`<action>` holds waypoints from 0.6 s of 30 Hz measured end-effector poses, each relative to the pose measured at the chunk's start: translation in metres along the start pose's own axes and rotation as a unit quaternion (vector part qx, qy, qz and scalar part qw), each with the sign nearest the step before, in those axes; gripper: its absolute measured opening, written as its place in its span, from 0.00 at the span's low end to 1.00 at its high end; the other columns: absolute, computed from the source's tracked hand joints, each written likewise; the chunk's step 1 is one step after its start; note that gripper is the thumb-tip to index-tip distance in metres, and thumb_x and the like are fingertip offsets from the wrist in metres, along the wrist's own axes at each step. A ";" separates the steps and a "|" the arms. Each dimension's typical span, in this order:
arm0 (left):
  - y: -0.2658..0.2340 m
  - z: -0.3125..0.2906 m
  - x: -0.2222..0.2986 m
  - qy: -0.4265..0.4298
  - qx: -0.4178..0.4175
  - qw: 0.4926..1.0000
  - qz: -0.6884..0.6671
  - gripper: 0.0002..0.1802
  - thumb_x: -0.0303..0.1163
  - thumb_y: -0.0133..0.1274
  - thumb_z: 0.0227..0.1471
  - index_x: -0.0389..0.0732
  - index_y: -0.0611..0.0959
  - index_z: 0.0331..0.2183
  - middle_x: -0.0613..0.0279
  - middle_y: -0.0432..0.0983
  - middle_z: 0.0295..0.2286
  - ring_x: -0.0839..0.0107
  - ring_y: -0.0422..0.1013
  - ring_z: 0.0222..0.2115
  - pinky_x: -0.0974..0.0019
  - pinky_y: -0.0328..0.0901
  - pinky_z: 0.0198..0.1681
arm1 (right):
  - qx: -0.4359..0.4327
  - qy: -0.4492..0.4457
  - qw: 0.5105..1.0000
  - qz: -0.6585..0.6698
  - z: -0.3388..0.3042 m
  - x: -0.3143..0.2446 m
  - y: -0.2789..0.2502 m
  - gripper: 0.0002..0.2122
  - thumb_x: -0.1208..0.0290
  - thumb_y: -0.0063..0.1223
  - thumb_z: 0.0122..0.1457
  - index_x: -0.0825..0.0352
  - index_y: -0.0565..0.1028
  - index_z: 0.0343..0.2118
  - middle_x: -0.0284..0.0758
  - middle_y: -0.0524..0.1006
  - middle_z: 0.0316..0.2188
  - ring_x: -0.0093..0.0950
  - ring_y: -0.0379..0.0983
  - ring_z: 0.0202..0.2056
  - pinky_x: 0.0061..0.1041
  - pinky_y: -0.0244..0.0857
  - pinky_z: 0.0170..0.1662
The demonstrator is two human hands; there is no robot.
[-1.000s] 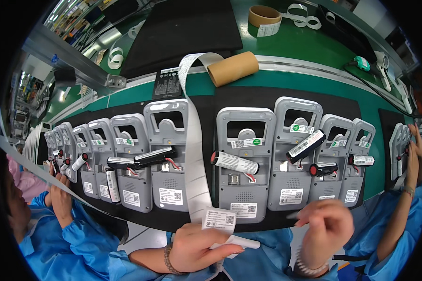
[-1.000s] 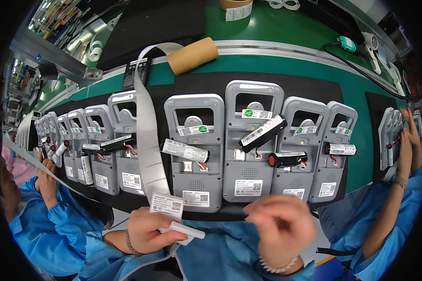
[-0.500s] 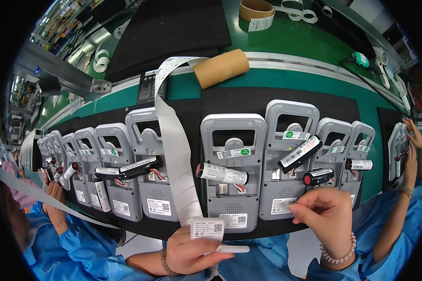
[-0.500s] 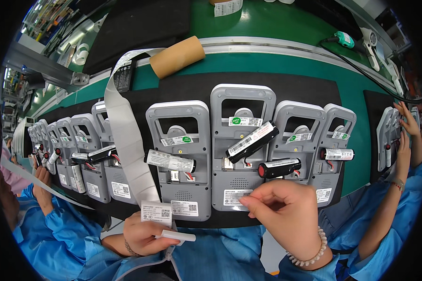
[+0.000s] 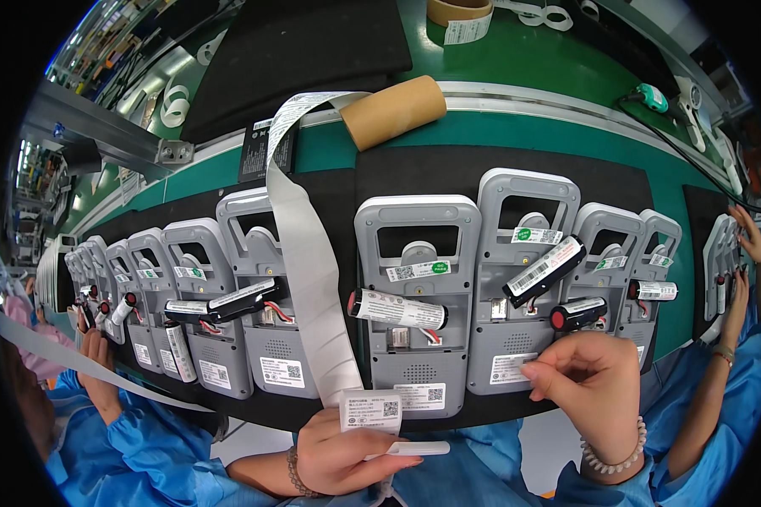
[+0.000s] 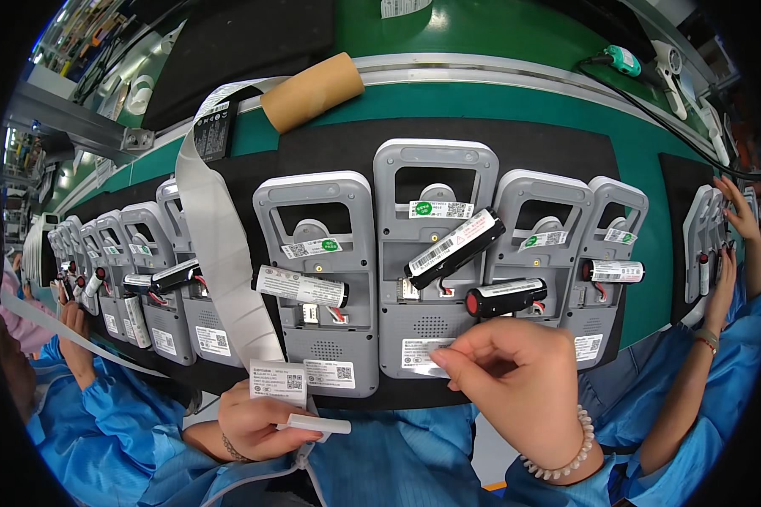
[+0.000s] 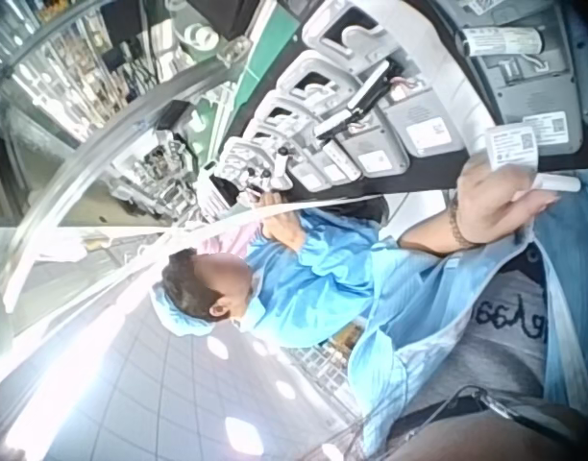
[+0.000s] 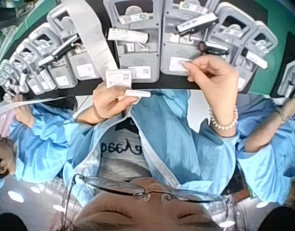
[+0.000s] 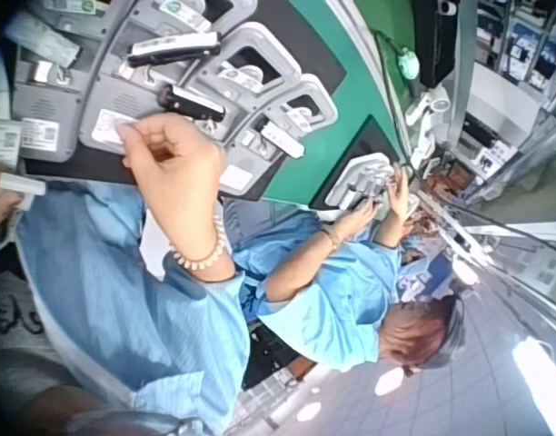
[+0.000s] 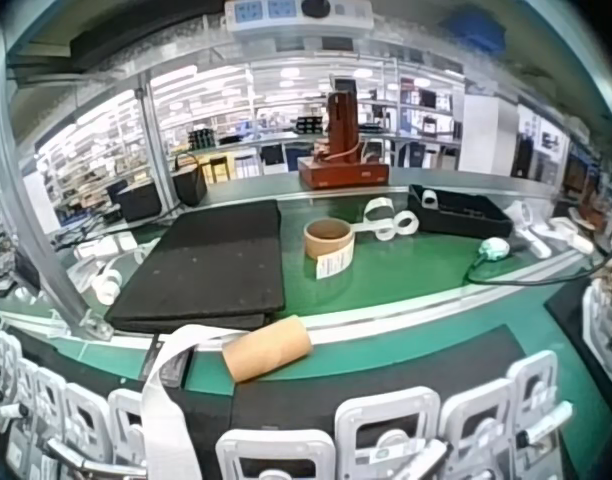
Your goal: The person applies labels from a sticker roll onto electronics modules by hand.
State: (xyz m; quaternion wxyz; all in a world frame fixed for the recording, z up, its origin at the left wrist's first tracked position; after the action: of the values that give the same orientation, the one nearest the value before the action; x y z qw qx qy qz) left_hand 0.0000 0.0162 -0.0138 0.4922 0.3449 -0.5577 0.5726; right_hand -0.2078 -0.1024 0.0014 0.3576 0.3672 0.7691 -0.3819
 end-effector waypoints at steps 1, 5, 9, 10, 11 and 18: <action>0.000 0.000 0.000 0.002 0.000 1.000 -0.001 0.10 0.31 0.63 0.42 0.39 0.77 0.24 0.59 0.78 0.21 0.68 0.75 0.21 0.73 0.66 0.24 | 0.000 0.000 1.000 0.003 0.000 0.000 0.000 0.04 0.79 0.60 0.48 0.74 0.76 0.22 0.34 0.77 0.17 0.17 0.74 0.19 0.13 0.67 0.22; 0.000 0.000 0.000 0.002 -0.004 1.000 0.005 0.10 0.31 0.63 0.42 0.39 0.77 0.24 0.58 0.78 0.21 0.68 0.75 0.21 0.73 0.66 0.24 | 0.001 -0.001 1.000 -0.004 -0.001 0.000 0.000 0.04 0.80 0.60 0.48 0.74 0.76 0.22 0.34 0.77 0.17 0.17 0.74 0.19 0.13 0.67 0.22; 0.001 -0.004 -0.002 -0.007 0.007 1.000 -0.008 0.11 0.31 0.64 0.40 0.39 0.78 0.24 0.58 0.77 0.21 0.67 0.75 0.20 0.72 0.66 0.23 | 0.001 -0.001 1.000 0.013 0.000 0.000 0.000 0.04 0.80 0.60 0.47 0.74 0.76 0.22 0.34 0.77 0.17 0.17 0.73 0.19 0.13 0.67 0.22; 0.001 -0.003 -0.002 -0.011 0.008 1.000 -0.010 0.13 0.31 0.66 0.38 0.38 0.78 0.23 0.58 0.76 0.21 0.66 0.74 0.19 0.71 0.66 0.22 | 0.001 -0.001 1.000 0.016 0.000 0.001 0.000 0.04 0.80 0.60 0.47 0.74 0.76 0.22 0.34 0.77 0.17 0.17 0.73 0.19 0.13 0.67 0.22; 0.001 -0.003 -0.003 -0.012 0.008 1.000 -0.010 0.13 0.31 0.66 0.38 0.38 0.78 0.23 0.58 0.76 0.21 0.66 0.74 0.19 0.71 0.66 0.22 | 0.000 -0.002 1.000 0.016 0.000 0.001 0.000 0.04 0.80 0.60 0.47 0.74 0.76 0.22 0.34 0.77 0.17 0.17 0.73 0.19 0.13 0.67 0.22; 0.000 0.000 0.000 0.007 0.026 1.000 -0.010 0.12 0.30 0.66 0.37 0.37 0.79 0.23 0.58 0.76 0.20 0.66 0.74 0.18 0.71 0.66 0.21 | 0.009 -0.020 1.000 -0.016 -0.001 0.000 0.001 0.04 0.79 0.61 0.47 0.73 0.76 0.21 0.34 0.77 0.17 0.17 0.73 0.19 0.13 0.66 0.22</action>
State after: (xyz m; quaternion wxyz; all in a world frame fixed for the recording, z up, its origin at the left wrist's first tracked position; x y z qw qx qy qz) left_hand 0.0002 0.0161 -0.0142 0.4930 0.3592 -0.5356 0.5840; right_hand -0.2076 -0.1012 0.0014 0.3632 0.3507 0.7640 -0.4017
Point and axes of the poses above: each hand's wrist, its own z-axis towards the middle knuckle, its own y-axis out of the palm, x = y × z, the point moved 5 cm from there along z, towards the middle knuckle
